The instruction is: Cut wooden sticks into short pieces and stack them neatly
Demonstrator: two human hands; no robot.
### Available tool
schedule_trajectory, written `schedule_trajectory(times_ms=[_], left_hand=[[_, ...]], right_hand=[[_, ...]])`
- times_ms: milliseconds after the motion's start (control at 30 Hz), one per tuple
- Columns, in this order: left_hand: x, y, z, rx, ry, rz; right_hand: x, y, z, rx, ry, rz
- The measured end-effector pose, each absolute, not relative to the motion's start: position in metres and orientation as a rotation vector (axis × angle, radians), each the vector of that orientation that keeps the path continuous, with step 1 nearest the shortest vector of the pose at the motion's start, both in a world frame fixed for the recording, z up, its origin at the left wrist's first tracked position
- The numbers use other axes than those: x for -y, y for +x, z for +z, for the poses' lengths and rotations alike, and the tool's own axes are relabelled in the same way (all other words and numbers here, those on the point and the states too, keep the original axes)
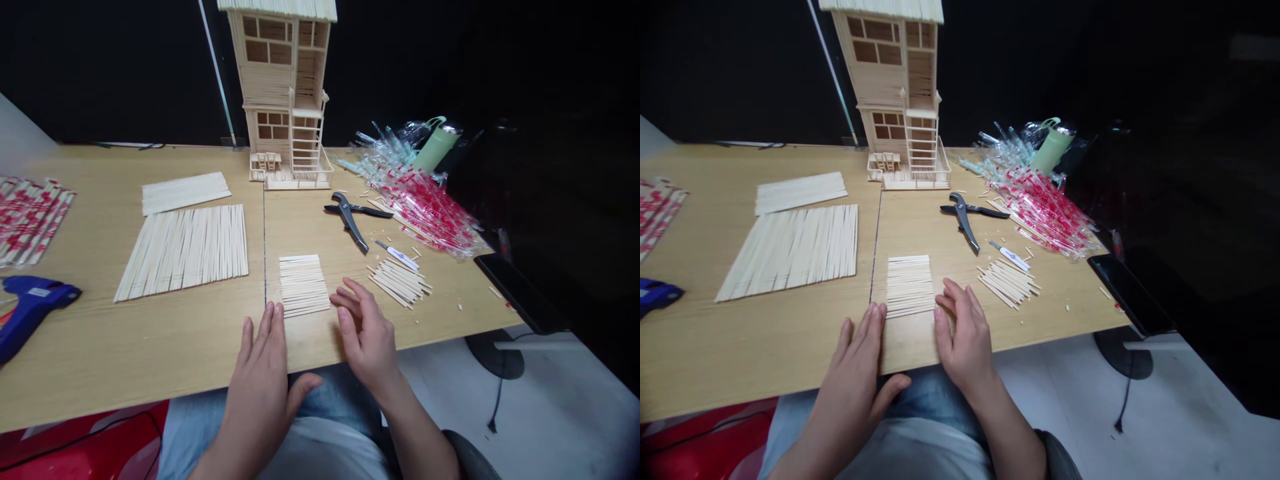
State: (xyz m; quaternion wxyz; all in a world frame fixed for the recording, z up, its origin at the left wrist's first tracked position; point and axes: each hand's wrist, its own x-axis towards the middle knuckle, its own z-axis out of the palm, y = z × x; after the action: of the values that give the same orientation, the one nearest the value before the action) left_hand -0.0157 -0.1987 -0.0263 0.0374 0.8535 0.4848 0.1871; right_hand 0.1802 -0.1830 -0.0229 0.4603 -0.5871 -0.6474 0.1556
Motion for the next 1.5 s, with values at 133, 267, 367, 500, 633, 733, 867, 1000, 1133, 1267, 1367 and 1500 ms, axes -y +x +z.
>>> schedule_trajectory(times_ms=[133, 267, 367, 500, 633, 733, 867, 1000, 1133, 1267, 1367, 1500], left_hand=[[0.198, -0.016, -0.026, -1.484, 2.621, 0.580], [0.199, -0.016, -0.026, -1.490, 2.618, 0.585], [0.200, -0.017, -0.026, -1.480, 2.618, 0.582], [0.206, -0.019, -0.027, -1.471, 2.612, 0.573], [0.209, -0.020, -0.027, -1.458, 2.604, 0.561], [0.208, -0.020, -0.026, -1.443, 2.585, 0.563], [0.206, -0.020, -0.026, -1.435, 2.561, 0.567], [0.207, -0.020, -0.024, -1.438, 2.552, 0.550], [0.207, -0.020, -0.024, -1.447, 2.565, 0.546], [0.207, -0.019, -0.024, -1.459, 2.569, 0.528], [0.207, -0.019, -0.024, -1.464, 2.564, 0.522], [0.207, -0.020, -0.024, -1.451, 2.559, 0.539]], right_hand=[[0.183, 0.181, -0.022, 1.613, -1.441, 0.387], [0.183, 0.181, -0.022, 1.605, -1.438, 0.379], [0.183, 0.181, -0.023, 1.595, -1.443, 0.352], [0.184, 0.181, -0.023, 1.600, -1.435, 0.339], [0.184, 0.180, -0.024, 1.601, -1.433, 0.340], [0.184, 0.180, -0.025, 1.588, -1.437, 0.327], [0.184, 0.180, -0.025, 1.582, -1.453, 0.332], [0.185, 0.180, -0.025, 1.568, -1.458, 0.323], [0.185, 0.180, -0.027, 1.577, -1.446, 0.315], [0.184, 0.180, -0.028, 1.596, -1.434, 0.299], [0.185, 0.180, -0.027, 1.585, -1.435, 0.303], [0.187, 0.181, -0.028, 1.527, -1.459, 0.308]])
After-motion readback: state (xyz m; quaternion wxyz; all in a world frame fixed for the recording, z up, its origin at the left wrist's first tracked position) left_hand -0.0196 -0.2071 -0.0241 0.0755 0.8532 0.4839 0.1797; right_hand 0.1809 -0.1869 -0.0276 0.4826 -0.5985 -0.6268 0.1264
